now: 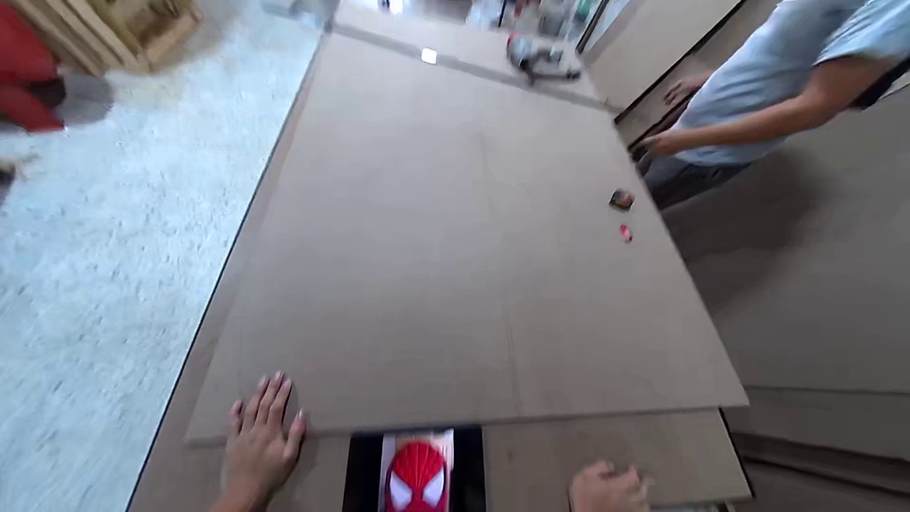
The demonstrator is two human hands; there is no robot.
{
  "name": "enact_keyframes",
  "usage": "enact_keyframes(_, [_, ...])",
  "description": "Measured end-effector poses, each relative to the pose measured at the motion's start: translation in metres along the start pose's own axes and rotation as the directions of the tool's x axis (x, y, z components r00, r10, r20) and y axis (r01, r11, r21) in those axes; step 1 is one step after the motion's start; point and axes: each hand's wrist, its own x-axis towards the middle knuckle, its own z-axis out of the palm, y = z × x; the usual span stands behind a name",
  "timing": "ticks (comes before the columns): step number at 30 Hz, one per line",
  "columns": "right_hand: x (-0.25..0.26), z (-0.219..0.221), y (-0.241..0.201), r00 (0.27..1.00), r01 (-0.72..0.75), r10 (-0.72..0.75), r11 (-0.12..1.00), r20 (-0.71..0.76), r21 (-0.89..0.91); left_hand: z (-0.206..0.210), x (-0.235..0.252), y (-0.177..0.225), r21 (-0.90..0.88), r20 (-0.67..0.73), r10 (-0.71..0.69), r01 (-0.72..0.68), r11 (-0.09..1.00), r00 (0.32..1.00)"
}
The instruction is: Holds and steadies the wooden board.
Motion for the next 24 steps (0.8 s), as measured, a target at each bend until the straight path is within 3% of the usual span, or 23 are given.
enact_keyframes(3, [0.005,-0.017,-0.012,0.991,-0.041,0.036,0.999,0.128,0.034,-0.018,0.004,0.014,-0.03,0.037,-0.023,0.024,0.999,0.999])
enact_keyframes(11, [0.005,-0.039,-0.018,0.972,-0.042,0.041,0.999,0.232,0.001,-0.034,0.008,0.021,-0.028,0.136,-0.031,0.035,0.999,0.99])
enact_keyframes(24, [0.007,-0.032,-0.021,0.981,-0.046,0.047,0.999,0.188,-0.009,-0.033,0.012,0.018,-0.043,0.14,-0.051,0.057,0.997,0.989])
